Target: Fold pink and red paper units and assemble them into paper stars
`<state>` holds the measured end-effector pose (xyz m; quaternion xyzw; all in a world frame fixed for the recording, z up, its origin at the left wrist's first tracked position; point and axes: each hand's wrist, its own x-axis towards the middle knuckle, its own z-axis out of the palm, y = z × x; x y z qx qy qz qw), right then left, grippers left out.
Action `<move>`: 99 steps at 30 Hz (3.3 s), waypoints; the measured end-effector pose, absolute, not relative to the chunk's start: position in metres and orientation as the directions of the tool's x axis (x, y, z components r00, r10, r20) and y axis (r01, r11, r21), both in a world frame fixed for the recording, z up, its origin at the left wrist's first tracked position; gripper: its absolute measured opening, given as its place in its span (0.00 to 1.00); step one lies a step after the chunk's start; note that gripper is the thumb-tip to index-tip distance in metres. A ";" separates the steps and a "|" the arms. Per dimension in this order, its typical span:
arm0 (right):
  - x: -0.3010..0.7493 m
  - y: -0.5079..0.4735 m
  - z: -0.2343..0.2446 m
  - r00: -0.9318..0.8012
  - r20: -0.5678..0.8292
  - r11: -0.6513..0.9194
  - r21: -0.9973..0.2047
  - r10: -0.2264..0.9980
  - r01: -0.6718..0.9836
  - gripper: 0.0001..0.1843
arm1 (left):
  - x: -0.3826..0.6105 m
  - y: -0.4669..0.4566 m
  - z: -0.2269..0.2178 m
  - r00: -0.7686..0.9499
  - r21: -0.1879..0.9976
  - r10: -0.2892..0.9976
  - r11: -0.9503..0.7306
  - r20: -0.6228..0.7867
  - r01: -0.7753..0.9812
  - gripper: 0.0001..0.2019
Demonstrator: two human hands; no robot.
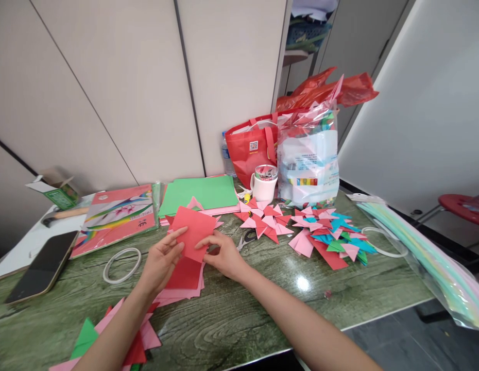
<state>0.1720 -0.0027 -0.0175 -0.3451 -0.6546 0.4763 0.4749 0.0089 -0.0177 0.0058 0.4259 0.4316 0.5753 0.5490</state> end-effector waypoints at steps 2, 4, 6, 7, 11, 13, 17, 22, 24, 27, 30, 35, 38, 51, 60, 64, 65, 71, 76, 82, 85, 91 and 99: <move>0.172 -0.003 -0.017 -0.310 0.288 0.307 -0.952 0.906 0.012 0.06 | 0.009 -0.017 0.005 -0.039 0.971 0.999 -0.041 0.032 -0.237 0.23; 0.173 -0.003 -0.017 -0.308 0.286 0.308 -0.951 0.907 0.025 0.05 | 0.008 -0.017 0.004 -0.039 0.980 0.998 -0.062 0.055 -0.191 0.22; 0.173 -0.003 -0.017 -0.298 0.285 0.309 -0.950 0.911 0.036 0.06 | 0.008 -0.017 0.004 -0.034 0.986 0.996 -0.084 0.080 -0.145 0.21; 0.173 -0.003 -0.016 -0.287 0.288 0.314 -0.948 0.914 0.048 0.07 | 0.008 -0.017 0.004 -0.031 0.988 0.996 -0.092 0.089 -0.124 0.21; 0.173 -0.004 -0.013 -0.215 0.298 0.326 -0.939 0.930 0.107 0.10 | 0.010 -0.019 0.004 -0.010 0.994 0.996 -0.094 0.093 -0.064 0.20; 0.172 -0.003 -0.014 -0.185 0.283 0.298 -0.953 0.941 0.061 0.12 | 0.010 -0.019 0.004 -0.004 0.995 0.995 -0.095 0.095 -0.037 0.21; 0.170 -0.001 -0.018 -0.150 0.235 0.216 -0.967 0.960 -0.134 0.19 | 0.008 -0.019 0.001 0.032 0.992 0.994 -0.108 0.106 0.062 0.22; 0.167 -0.001 -0.020 -0.111 0.208 0.170 -0.944 0.972 -0.282 0.31 | 0.010 -0.022 0.003 0.064 0.990 0.994 -0.100 0.094 0.103 0.23; 0.166 -0.002 -0.020 -0.105 0.195 0.154 -0.938 0.975 -0.312 0.40 | 0.011 -0.023 0.004 0.066 0.989 0.993 -0.104 0.097 0.102 0.21; 0.167 0.000 -0.019 -0.112 0.165 0.121 -0.939 0.980 -0.321 0.47 | 0.013 -0.024 0.005 0.078 0.992 0.993 -0.099 0.093 0.081 0.22; 0.169 0.001 -0.019 -0.149 0.135 0.083 -0.946 0.980 -0.315 0.39 | 0.014 -0.024 0.004 0.094 0.993 0.991 -0.098 0.092 0.062 0.22; 0.171 0.001 -0.017 -0.161 0.132 0.071 -0.938 0.978 -0.338 0.32 | 0.015 -0.026 0.004 0.120 0.994 0.991 -0.071 0.061 0.082 0.26; 0.170 -0.001 -0.015 -0.161 0.124 0.059 -0.931 0.979 -0.361 0.31 | 0.016 -0.026 0.004 0.120 0.996 0.991 -0.064 0.055 0.069 0.29; 0.170 -0.001 -0.012 -0.153 0.070 0.015 -0.941 0.986 -0.337 0.30 | 0.022 -0.030 0.010 0.091 0.993 0.993 -0.086 0.078 0.080 0.29; 0.170 -0.002 -0.009 -0.166 0.056 -0.001 -0.946 0.984 -0.324 0.29 | 0.021 -0.030 0.009 0.112 0.991 0.992 -0.072 0.059 0.112 0.21; 0.172 -0.001 -0.008 -0.185 0.053 -0.008 -0.951 0.981 -0.311 0.27 | 0.021 -0.030 0.009 0.102 0.995 0.993 -0.071 0.063 0.071 0.17; 0.172 -0.001 -0.009 -0.194 0.063 -0.002 -0.948 0.979 -0.319 0.27 | 0.021 -0.029 0.008 0.093 0.995 0.993 -0.073 0.067 0.068 0.17; 0.175 0.004 -0.011 -0.248 0.112 0.011 -0.928 0.962 -0.373 0.25 | 0.016 -0.027 0.005 0.057 0.991 0.995 -0.087 0.082 0.100 0.17; 0.174 0.003 -0.011 -0.217 0.078 -0.008 -0.928 0.973 -0.373 0.21 | 0.017 -0.027 0.006 0.067 0.995 0.996 -0.068 0.063 0.074 0.17; 0.173 0.002 -0.011 -0.188 0.067 -0.010 -0.925 0.980 -0.380 0.21 | 0.019 -0.028 0.008 0.078 0.994 0.994 -0.083 0.078 0.067 0.16; 0.172 0.001 -0.011 -0.182 0.076 0.004 -0.930 0.980 -0.367 0.21 | 0.018 -0.027 0.006 0.077 0.993 0.994 -0.087 0.081 0.080 0.15; 0.170 -0.001 -0.010 -0.166 0.110 0.049 -0.942 0.980 -0.331 0.20 | 0.017 -0.026 0.003 0.046 0.990 0.995 -0.089 0.085 0.109 0.15; 0.172 0.002 -0.015 -0.251 0.192 0.136 -0.965 0.949 -0.225 0.24 | 0.019 -0.027 0.004 0.026 0.993 0.998 -0.063 0.061 0.096 0.16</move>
